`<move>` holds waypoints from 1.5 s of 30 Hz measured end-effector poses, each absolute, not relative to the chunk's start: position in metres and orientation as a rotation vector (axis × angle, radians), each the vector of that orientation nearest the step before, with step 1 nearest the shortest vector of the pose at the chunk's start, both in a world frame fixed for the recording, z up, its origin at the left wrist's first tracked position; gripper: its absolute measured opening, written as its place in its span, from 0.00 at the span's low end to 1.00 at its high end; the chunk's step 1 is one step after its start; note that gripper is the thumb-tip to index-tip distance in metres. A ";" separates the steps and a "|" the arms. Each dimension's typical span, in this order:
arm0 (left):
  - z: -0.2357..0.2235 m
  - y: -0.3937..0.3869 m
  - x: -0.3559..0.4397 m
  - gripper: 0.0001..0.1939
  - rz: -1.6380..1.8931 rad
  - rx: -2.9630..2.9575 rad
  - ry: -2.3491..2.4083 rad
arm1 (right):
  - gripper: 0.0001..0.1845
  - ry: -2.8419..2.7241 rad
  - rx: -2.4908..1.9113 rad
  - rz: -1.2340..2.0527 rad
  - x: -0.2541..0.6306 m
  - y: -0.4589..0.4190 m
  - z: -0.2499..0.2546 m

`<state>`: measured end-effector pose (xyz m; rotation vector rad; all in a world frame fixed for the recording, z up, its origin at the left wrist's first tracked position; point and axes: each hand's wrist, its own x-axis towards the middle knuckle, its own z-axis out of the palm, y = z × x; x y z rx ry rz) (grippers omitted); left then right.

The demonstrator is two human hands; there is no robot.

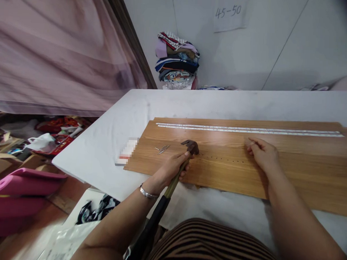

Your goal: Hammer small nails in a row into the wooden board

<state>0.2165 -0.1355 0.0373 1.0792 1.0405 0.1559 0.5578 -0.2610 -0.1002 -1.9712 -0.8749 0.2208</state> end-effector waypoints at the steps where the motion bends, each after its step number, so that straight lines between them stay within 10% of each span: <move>1: 0.036 -0.135 0.216 0.23 0.160 1.079 1.039 | 0.22 -0.839 -1.964 0.234 0.557 -0.261 -0.099; 45: 0.036 -0.135 0.216 0.23 0.179 1.090 1.025 | 0.20 -0.709 -1.940 0.320 0.543 -0.257 -0.079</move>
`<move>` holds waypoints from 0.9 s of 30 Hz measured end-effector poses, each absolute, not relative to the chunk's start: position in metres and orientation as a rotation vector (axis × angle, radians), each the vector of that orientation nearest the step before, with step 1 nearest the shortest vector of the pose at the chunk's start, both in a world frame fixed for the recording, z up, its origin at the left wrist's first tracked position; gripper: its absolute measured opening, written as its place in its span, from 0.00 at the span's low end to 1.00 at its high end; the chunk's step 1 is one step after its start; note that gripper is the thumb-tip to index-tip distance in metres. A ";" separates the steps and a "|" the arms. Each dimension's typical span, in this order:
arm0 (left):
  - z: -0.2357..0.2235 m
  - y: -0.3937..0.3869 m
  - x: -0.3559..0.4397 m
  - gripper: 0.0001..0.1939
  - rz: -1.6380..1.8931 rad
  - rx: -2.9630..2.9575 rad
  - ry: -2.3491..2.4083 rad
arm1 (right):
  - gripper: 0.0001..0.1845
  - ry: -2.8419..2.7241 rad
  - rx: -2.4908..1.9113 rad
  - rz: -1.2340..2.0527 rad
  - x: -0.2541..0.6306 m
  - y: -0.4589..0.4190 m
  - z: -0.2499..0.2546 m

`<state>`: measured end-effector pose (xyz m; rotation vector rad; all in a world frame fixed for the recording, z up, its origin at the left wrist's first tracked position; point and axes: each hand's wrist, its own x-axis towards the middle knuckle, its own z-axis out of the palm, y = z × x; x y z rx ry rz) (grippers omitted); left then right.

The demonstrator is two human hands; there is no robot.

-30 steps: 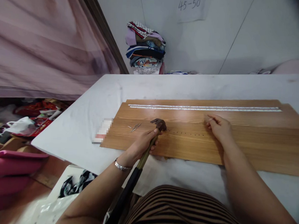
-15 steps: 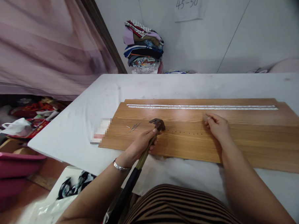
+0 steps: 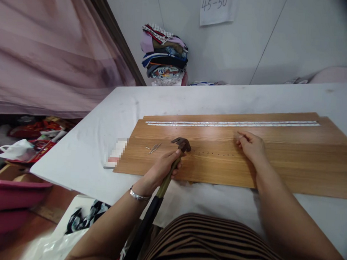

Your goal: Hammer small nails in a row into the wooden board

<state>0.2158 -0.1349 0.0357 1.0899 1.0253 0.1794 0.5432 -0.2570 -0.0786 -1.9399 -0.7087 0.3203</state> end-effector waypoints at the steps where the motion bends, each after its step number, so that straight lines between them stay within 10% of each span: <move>1: 0.035 -0.135 0.216 0.23 0.179 1.091 1.023 | 0.20 -0.709 -1.941 0.324 0.543 -0.257 -0.079; 27: 0.035 -0.136 0.216 0.25 0.168 1.096 1.024 | 0.20 -0.721 -1.930 0.313 0.542 -0.257 -0.077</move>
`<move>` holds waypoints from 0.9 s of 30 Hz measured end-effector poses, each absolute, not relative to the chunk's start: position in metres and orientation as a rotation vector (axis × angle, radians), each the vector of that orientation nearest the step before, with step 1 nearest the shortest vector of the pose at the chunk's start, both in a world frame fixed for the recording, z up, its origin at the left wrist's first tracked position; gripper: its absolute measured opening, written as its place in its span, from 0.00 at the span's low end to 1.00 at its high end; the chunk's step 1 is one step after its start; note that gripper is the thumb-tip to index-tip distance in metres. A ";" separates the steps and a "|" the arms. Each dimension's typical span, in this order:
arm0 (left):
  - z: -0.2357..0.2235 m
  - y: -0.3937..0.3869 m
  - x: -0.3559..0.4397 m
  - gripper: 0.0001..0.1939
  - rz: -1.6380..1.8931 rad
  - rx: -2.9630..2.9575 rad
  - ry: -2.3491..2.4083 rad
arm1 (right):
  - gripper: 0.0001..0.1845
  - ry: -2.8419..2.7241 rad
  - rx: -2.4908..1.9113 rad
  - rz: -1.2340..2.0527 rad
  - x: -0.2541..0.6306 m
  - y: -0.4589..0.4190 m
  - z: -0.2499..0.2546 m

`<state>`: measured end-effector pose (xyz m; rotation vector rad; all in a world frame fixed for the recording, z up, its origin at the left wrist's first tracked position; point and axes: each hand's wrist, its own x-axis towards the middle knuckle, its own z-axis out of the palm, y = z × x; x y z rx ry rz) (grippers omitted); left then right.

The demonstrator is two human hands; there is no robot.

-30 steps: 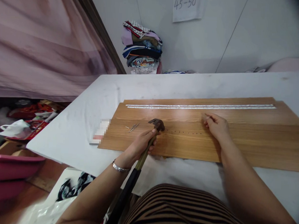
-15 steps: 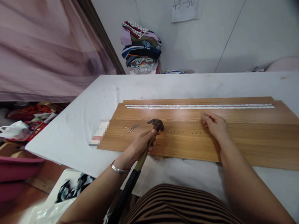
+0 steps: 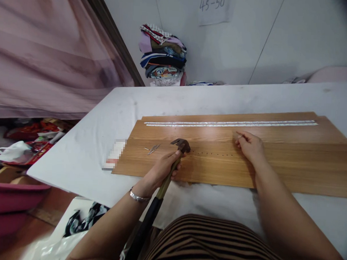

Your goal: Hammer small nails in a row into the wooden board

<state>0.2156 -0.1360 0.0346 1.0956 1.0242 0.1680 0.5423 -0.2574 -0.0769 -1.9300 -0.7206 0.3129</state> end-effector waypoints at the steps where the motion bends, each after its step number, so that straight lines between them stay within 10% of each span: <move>1: 0.034 -0.136 0.216 0.25 0.167 1.097 1.028 | 0.20 -0.717 -1.930 0.313 0.542 -0.257 -0.076; 27: 0.033 -0.136 0.216 0.25 0.185 1.076 1.044 | 0.20 -0.698 -1.929 0.328 0.544 -0.258 -0.080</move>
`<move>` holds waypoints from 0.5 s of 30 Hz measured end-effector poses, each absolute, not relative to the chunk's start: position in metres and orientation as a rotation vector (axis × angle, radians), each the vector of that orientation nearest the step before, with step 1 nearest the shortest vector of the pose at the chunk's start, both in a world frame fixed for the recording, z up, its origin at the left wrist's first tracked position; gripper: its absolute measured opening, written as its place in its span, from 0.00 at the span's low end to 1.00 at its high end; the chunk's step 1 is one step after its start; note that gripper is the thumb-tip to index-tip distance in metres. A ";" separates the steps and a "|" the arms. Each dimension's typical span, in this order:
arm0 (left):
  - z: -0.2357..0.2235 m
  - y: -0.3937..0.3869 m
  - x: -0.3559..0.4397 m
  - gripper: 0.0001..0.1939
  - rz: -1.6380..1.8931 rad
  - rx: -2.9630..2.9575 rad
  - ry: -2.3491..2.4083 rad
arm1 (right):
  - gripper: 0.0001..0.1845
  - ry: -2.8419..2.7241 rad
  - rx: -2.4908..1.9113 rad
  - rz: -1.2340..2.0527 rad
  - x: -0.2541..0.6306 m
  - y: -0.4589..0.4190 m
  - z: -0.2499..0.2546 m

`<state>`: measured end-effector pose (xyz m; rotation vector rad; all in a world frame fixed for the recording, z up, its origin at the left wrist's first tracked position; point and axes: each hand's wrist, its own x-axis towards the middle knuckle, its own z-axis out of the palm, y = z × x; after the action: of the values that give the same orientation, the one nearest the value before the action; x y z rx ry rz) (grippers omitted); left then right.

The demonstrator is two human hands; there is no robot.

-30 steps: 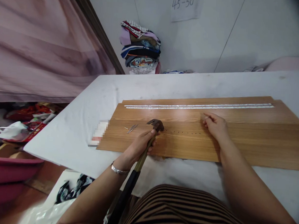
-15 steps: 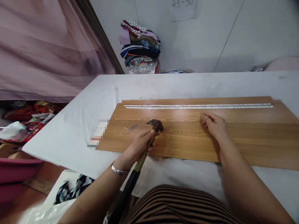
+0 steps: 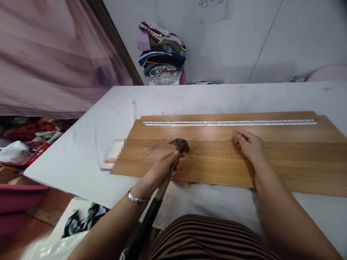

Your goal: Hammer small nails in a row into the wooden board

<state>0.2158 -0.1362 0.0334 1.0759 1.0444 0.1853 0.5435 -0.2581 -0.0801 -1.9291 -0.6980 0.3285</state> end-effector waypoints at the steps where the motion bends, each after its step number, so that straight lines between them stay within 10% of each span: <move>1: 0.033 -0.136 0.216 0.25 0.186 1.069 1.042 | 0.19 -0.701 -1.928 0.327 0.544 -0.258 -0.080; 15: 0.032 -0.135 0.215 0.22 0.179 1.084 1.057 | 0.20 -0.682 -1.935 0.325 0.542 -0.257 -0.075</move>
<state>0.2154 -0.1351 0.0324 1.0836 1.0566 0.1789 0.5415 -0.2572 -0.0750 -1.9353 -0.6817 0.3247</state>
